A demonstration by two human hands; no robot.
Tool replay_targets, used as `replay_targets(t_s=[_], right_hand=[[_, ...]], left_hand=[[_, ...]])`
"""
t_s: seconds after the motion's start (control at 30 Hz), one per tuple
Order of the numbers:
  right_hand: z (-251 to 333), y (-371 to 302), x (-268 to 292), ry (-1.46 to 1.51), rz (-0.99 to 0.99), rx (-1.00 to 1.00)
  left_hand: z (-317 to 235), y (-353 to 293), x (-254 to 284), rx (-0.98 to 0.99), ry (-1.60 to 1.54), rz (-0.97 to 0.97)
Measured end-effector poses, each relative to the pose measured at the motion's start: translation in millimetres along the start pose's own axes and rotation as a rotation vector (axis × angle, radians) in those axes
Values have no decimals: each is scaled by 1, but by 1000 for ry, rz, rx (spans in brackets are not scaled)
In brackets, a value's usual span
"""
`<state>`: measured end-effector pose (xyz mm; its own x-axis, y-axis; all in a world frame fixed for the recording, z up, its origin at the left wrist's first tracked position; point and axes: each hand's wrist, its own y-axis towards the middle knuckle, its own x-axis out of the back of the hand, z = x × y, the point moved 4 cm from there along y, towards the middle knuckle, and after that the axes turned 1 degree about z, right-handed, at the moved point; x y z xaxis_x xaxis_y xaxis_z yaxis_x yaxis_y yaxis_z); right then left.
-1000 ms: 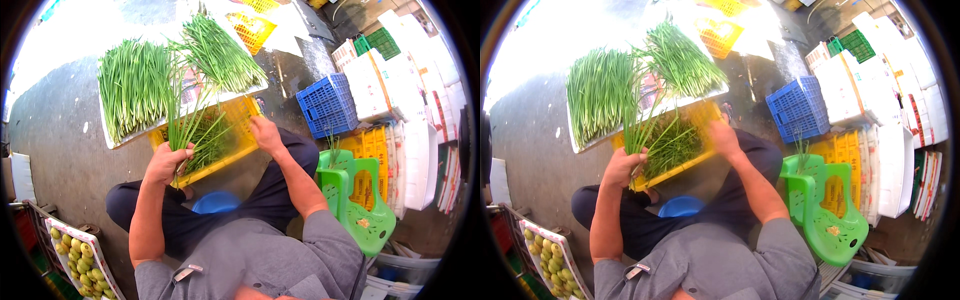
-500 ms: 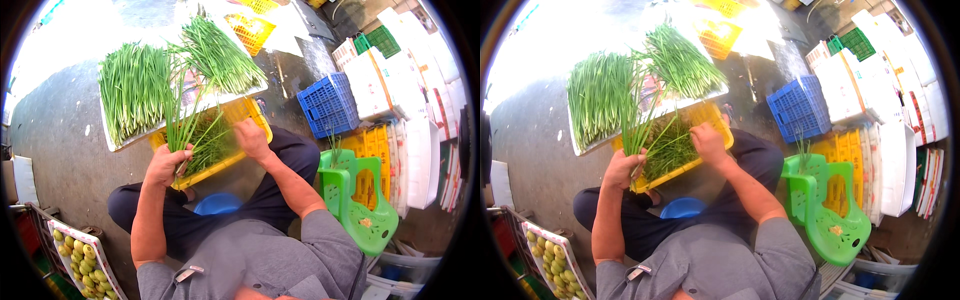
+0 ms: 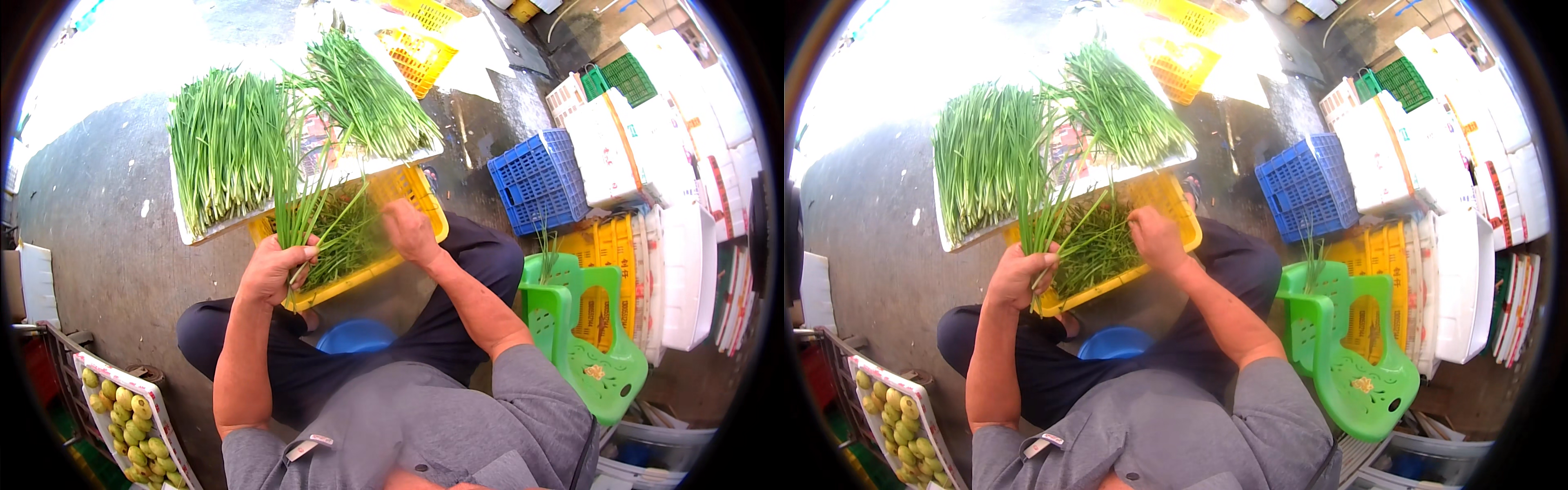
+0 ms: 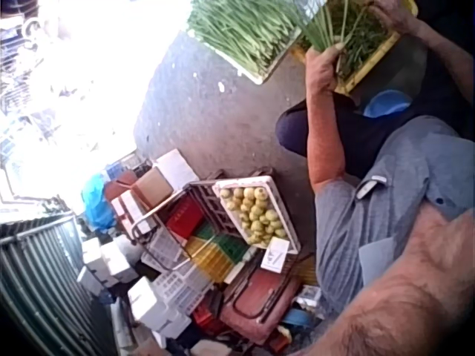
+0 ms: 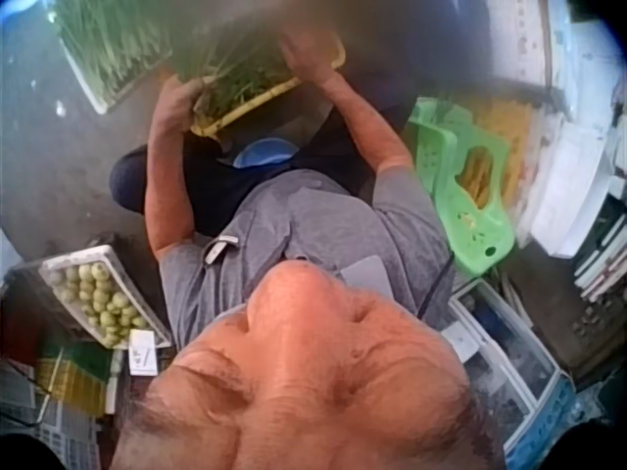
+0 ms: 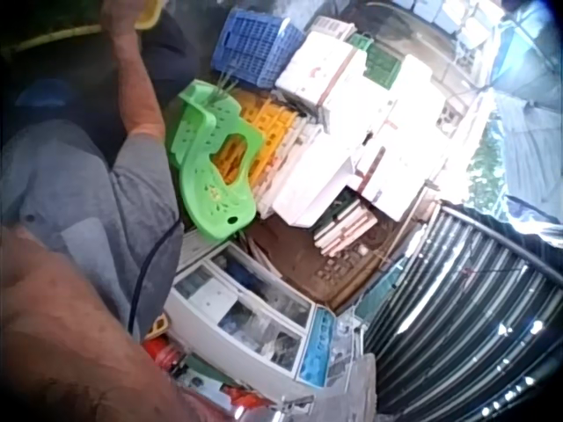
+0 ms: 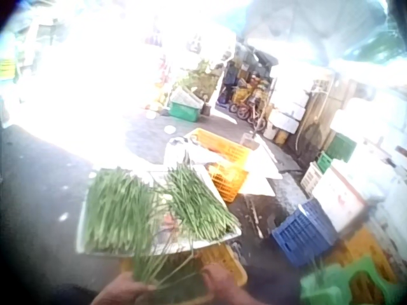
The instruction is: The person sorts bunches of green onions by hand, picking through individual stalks to remove debris or yellowed leaves and placing the sorted onions into a yellow crate.
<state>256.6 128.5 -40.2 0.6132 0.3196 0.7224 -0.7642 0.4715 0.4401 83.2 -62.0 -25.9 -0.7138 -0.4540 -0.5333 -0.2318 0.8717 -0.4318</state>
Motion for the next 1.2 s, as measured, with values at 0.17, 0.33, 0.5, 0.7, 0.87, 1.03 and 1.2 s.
replay_targets(t_s=[0.17,0.33,0.5,0.7,0.87,1.03,1.2], right_hand=[[-1,-1,-1,-36,44,-11],[-25,-1,-13,395,-32,-494],[-14,29,1,122,29,-272],[-19,98,-9,-310,-3,-178],[-42,125,-32,-628,315,-343],[-44,133,-37,-651,413,-395],[-31,102,-19,-207,233,-363]], left_hand=[[-1,0,1,-10,-8,-4],[1,2,2,-13,13,-28],[-9,-2,0,-184,-162,-8],[-22,-4,2,-368,-330,95],[-29,-6,0,-382,-381,153],[-33,-8,1,-385,-393,150],[-29,-7,-4,-361,-408,58]])
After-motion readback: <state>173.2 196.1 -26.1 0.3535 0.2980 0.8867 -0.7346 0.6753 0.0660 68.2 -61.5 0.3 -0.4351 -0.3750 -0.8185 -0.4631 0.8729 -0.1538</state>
